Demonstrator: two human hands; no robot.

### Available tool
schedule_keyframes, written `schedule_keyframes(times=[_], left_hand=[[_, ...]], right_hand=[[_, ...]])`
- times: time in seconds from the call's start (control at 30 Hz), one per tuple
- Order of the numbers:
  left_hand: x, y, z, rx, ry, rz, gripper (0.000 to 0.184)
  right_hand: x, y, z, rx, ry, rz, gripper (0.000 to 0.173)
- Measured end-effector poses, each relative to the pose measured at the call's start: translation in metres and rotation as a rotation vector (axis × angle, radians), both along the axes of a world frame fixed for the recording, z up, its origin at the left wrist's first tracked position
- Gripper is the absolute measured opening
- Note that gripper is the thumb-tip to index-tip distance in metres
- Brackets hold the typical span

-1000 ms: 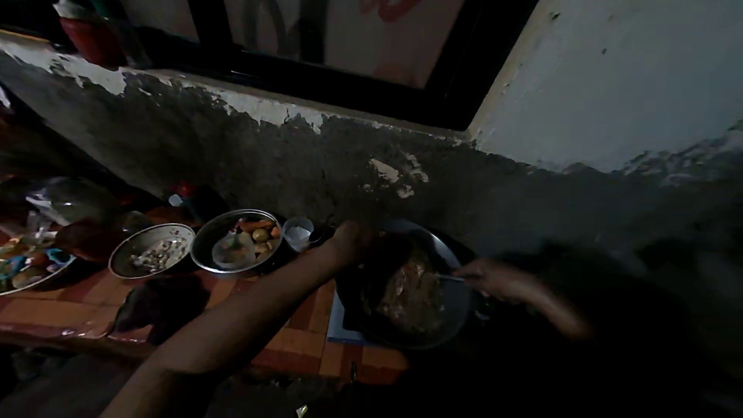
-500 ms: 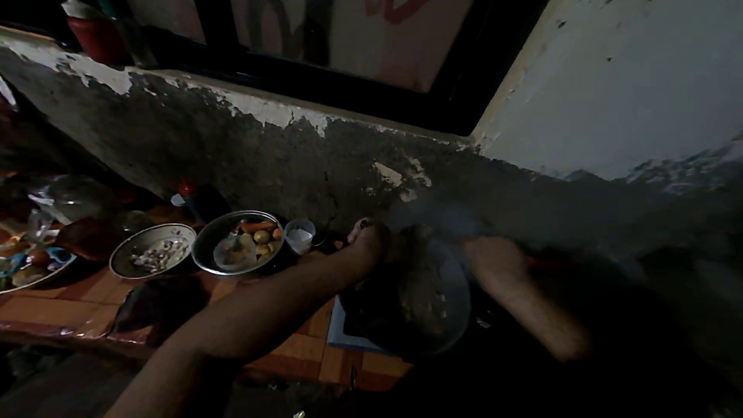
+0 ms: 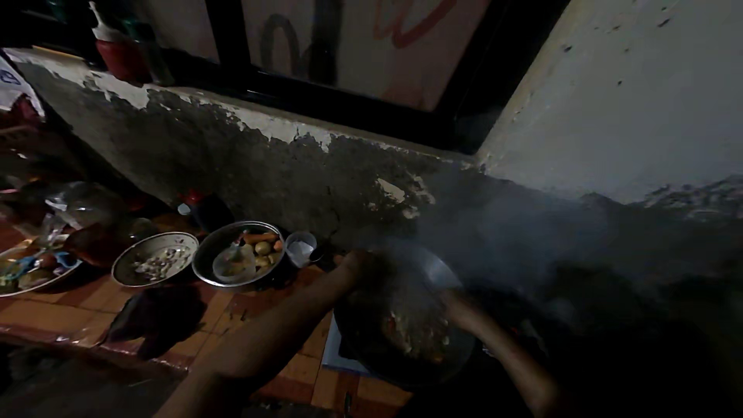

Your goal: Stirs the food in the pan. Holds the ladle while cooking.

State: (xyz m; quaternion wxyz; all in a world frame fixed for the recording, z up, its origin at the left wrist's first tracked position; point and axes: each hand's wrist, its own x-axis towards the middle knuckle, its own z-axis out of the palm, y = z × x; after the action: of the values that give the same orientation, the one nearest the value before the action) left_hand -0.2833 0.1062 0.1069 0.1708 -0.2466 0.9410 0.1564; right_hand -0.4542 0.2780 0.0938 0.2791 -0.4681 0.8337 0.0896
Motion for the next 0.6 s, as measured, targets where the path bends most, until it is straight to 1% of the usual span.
schedule_keyframes(times=[0.07,0.13,0.27,0.37,0.43,0.5,0.57,0.6], left_hand=[[0.003,-0.006,-0.001,0.018,-0.001,0.029,0.039],[0.008,-0.009,0.005,0.045,0.019,0.042,0.039],[0.014,-0.007,0.022,-0.001,0.041,0.028,0.035],[0.022,0.0,0.045,-0.033,0.089,-0.001,0.03],[0.022,0.004,0.064,-0.071,0.083,-0.038,0.03],[0.023,0.01,0.075,-0.121,0.095,-0.068,0.029],[0.025,0.02,0.085,-0.194,0.081,-0.107,0.027],[0.026,0.025,0.09,-0.222,0.081,-0.138,0.026]], right_hand=[[-0.009,0.003,-0.005,-0.032,-0.042,0.004,0.038],[-0.01,0.008,0.005,-0.025,-0.04,-0.022,0.036],[-0.009,0.021,0.043,-0.021,0.017,-0.017,0.038],[-0.003,0.027,0.078,-0.011,0.016,-0.055,0.036],[-0.01,0.032,0.088,-0.025,0.044,-0.061,0.032],[-0.009,0.033,0.104,0.013,0.131,-0.021,0.029],[0.005,0.028,0.127,0.109,0.203,-0.004,0.033],[0.005,0.028,0.132,0.134,0.234,0.01,0.036]])
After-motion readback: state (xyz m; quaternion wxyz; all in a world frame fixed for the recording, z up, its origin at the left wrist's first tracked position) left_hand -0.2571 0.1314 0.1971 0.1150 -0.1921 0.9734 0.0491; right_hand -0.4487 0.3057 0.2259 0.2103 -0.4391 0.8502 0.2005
